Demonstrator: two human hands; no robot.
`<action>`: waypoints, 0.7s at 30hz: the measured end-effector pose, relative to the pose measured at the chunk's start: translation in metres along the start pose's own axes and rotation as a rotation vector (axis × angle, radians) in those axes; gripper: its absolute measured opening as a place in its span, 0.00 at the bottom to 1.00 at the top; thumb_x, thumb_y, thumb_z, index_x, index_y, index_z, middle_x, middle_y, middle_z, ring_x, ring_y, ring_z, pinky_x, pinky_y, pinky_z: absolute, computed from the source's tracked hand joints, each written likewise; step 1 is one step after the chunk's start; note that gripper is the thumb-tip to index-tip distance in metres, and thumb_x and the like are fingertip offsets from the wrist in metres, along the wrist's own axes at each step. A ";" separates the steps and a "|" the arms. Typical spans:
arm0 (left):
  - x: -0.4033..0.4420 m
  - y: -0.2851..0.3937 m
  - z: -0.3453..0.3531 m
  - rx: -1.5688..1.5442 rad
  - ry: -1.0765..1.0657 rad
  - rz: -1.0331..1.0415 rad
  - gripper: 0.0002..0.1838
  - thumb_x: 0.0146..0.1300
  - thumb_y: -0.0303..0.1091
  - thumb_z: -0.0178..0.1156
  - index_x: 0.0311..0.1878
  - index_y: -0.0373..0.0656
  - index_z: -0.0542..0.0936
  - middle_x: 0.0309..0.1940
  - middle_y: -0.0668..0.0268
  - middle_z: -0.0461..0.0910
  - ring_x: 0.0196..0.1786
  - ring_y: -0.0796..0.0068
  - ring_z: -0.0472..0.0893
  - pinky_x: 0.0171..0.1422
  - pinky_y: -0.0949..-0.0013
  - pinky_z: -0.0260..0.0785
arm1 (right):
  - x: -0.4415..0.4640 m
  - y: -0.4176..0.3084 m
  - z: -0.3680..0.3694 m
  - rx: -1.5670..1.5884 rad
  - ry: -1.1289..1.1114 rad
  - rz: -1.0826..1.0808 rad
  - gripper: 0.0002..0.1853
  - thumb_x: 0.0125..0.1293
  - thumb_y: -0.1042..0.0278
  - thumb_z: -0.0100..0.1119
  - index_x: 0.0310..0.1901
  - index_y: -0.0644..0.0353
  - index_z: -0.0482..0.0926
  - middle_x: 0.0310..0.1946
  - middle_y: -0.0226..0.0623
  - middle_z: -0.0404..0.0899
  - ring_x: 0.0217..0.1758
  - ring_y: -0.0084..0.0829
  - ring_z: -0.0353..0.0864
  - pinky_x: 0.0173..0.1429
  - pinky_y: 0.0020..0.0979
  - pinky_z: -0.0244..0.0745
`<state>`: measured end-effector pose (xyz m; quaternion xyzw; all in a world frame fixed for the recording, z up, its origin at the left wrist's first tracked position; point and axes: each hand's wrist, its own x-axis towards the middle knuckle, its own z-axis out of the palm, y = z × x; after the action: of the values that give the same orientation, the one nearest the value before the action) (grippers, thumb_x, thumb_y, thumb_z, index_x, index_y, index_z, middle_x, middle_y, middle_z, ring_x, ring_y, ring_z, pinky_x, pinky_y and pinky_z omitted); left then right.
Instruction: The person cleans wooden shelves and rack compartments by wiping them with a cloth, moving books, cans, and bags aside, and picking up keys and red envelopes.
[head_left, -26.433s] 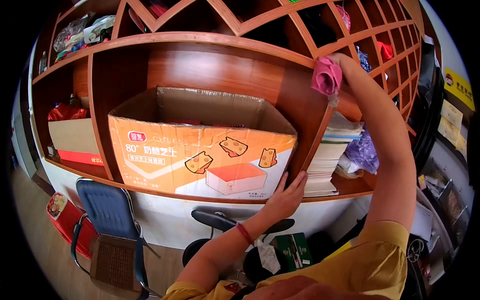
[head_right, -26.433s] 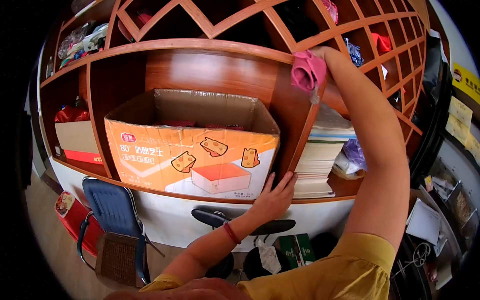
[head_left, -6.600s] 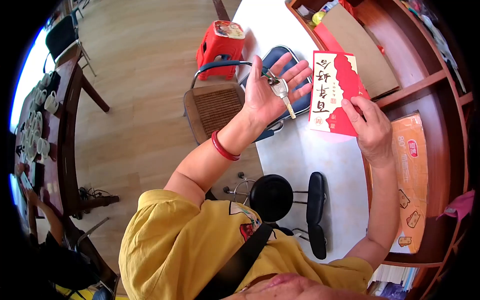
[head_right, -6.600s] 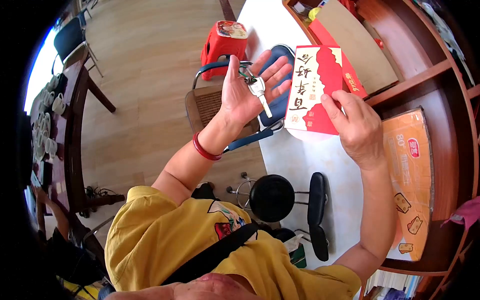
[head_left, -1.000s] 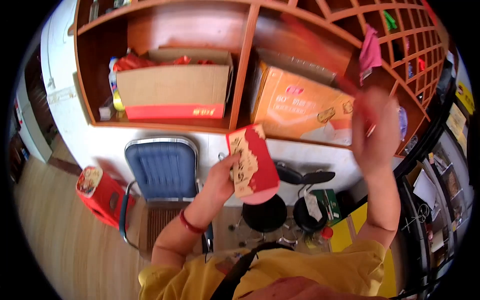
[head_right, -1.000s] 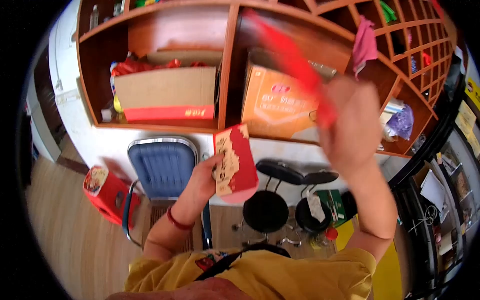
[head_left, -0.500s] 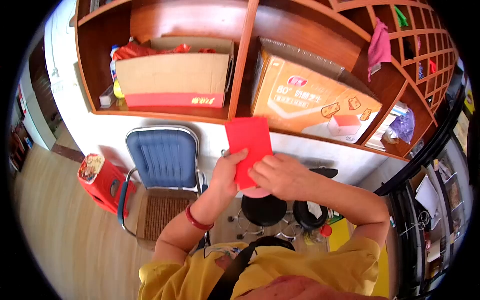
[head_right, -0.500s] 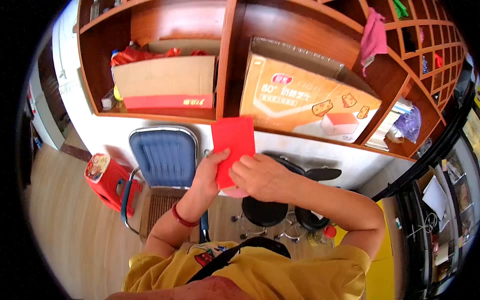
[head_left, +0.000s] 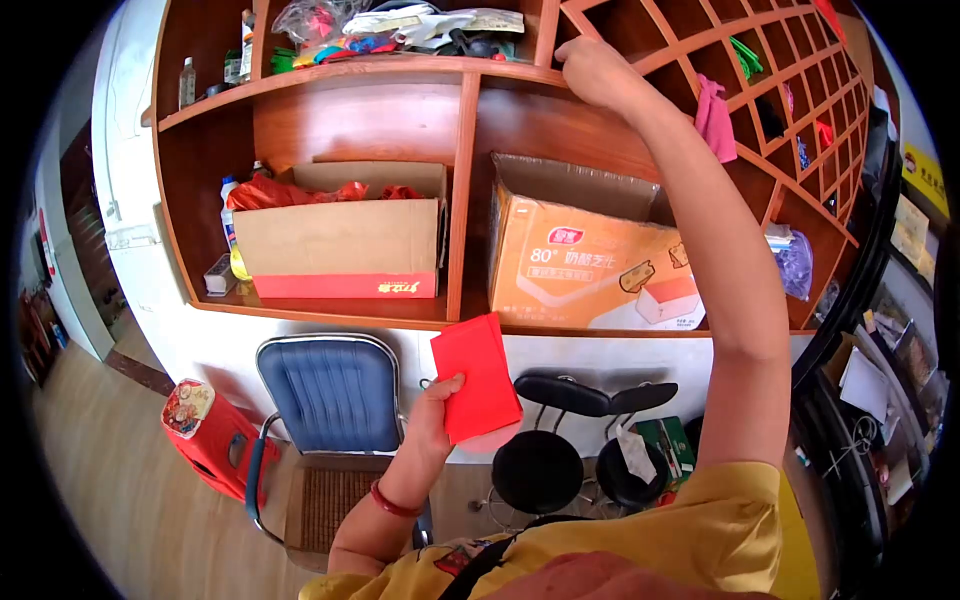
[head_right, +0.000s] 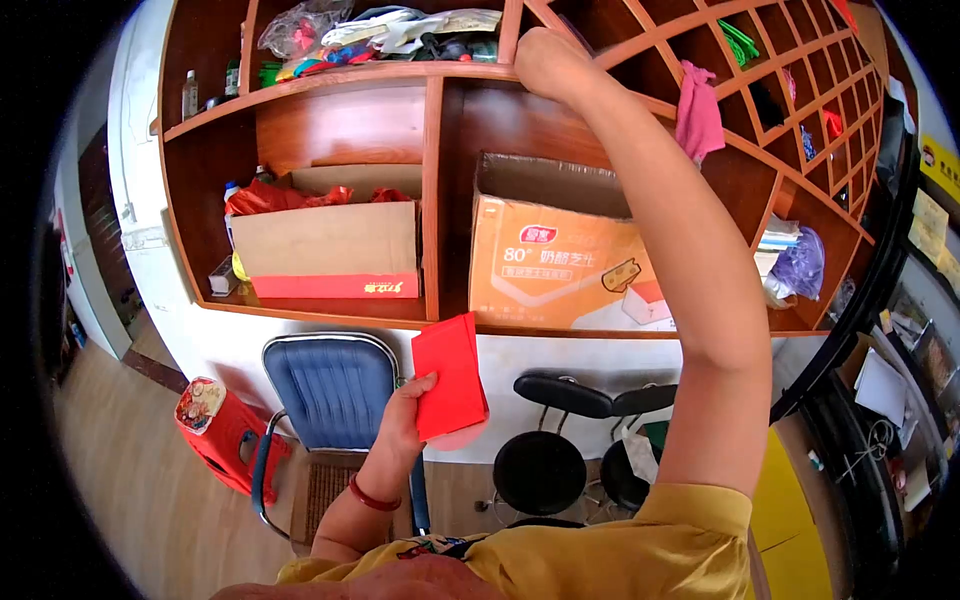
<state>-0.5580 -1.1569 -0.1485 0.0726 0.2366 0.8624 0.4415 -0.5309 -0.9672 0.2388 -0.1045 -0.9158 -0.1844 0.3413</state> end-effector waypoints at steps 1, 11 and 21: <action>0.001 0.000 -0.002 -0.002 -0.005 0.004 0.15 0.60 0.28 0.56 0.51 0.35 0.73 0.46 0.57 0.78 0.48 0.62 0.79 0.55 0.61 0.72 | 0.008 -0.004 -0.001 -0.004 0.004 -0.004 0.20 0.57 0.76 0.40 0.50 0.71 0.75 0.47 0.59 0.75 0.55 0.50 0.73 0.59 0.37 0.67; 0.005 0.002 -0.008 -0.046 -0.080 -0.038 0.17 0.59 0.28 0.57 0.51 0.35 0.72 0.46 0.56 0.78 0.46 0.61 0.80 0.54 0.58 0.73 | 0.022 -0.007 -0.003 0.406 -0.165 0.285 0.04 0.37 0.78 0.43 0.20 0.63 0.67 0.20 0.38 0.63 0.24 0.32 0.59 0.31 0.35 0.55; -0.012 -0.001 0.010 -0.010 -0.099 -0.058 0.19 0.59 0.27 0.57 0.54 0.36 0.70 0.47 0.56 0.78 0.47 0.61 0.80 0.54 0.59 0.73 | -0.064 -0.005 -0.008 0.056 0.521 -0.063 0.19 0.59 0.72 0.44 0.51 0.69 0.72 0.54 0.57 0.68 0.59 0.53 0.68 0.62 0.41 0.65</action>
<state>-0.5468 -1.1620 -0.1392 0.1062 0.2119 0.8457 0.4781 -0.4801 -0.9793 0.2004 -0.0154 -0.8045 -0.1901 0.5626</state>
